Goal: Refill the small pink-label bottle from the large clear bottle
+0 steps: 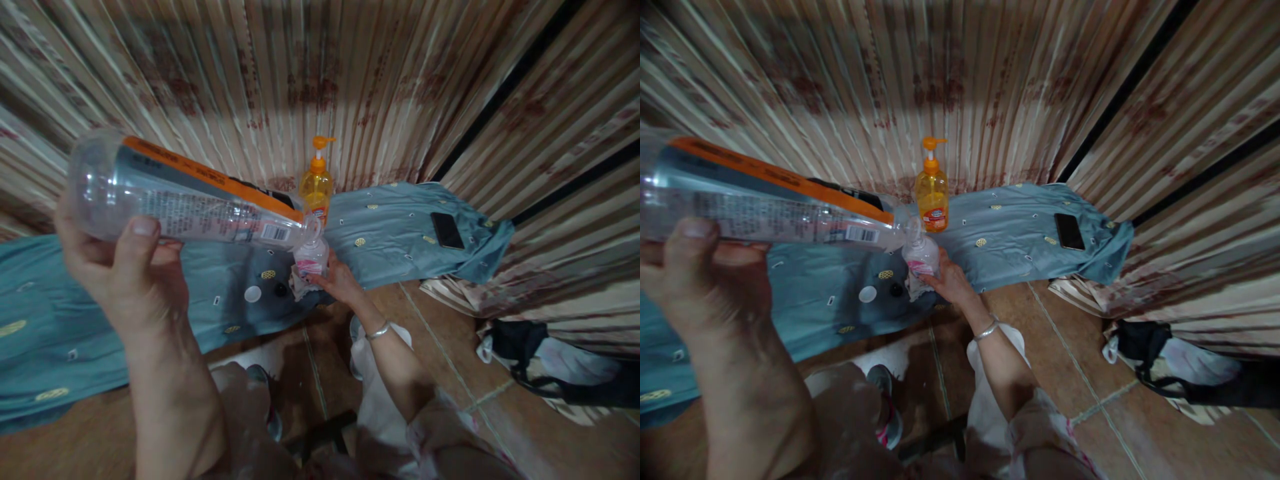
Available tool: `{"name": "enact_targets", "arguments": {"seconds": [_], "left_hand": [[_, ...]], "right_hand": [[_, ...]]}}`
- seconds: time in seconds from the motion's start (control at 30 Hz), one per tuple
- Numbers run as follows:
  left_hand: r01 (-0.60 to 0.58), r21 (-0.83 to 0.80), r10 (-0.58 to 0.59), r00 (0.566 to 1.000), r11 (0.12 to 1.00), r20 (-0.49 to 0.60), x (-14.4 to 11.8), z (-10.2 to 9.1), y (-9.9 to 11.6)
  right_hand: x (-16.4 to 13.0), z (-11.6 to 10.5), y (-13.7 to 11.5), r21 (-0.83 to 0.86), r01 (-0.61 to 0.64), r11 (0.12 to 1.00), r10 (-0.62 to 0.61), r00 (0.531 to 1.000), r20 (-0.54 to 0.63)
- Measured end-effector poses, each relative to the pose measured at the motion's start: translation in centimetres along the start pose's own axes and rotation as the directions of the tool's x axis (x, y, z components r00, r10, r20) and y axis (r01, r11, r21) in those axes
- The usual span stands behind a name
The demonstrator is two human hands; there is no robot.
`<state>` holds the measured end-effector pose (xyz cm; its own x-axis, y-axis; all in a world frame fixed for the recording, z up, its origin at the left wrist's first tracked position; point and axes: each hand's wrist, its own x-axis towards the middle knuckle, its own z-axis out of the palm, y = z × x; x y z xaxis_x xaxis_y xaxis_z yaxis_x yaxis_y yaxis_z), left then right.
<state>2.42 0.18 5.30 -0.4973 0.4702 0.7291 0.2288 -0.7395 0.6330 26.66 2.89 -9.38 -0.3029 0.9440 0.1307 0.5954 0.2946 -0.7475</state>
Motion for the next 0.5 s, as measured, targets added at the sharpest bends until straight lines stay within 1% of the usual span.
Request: {"name": "enact_targets", "arguments": {"seconds": [0.07,0.1,0.13,0.23,0.4,0.5], "left_hand": [[-0.039,-0.162,0.032,0.998,0.986,-0.047,0.04,0.14,-0.07],[-0.06,-0.212,0.05,0.997,0.976,-0.052,0.06,0.19,-0.08],[-0.074,-0.225,0.067,0.997,0.972,-0.037,0.08,0.24,-0.08],[-0.091,-0.2,0.095,0.995,0.976,0.012,0.09,0.33,0.09],[-0.092,-0.172,0.09,0.996,0.981,-0.015,0.06,0.38,0.27],[-0.087,-0.181,0.087,0.996,0.98,-0.01,0.07,0.35,0.14]], "right_hand": [[-0.01,0.0,0.0,-0.005,-0.004,1.0,0.004,1.0,-0.001],[0.0,0.01,0.01,-0.011,-0.006,1.0,0.006,1.0,-0.005],[0.0,0.02,0.03,-0.013,-0.008,1.0,0.008,1.0,-0.005],[0.03,0.04,0.08,-0.009,-0.013,1.0,0.013,1.0,0.0],[0.06,0.08,0.1,-0.011,-0.008,1.0,0.008,1.0,-0.006],[0.04,0.07,0.07,-0.023,-0.006,1.0,0.005,1.0,-0.006]]}}
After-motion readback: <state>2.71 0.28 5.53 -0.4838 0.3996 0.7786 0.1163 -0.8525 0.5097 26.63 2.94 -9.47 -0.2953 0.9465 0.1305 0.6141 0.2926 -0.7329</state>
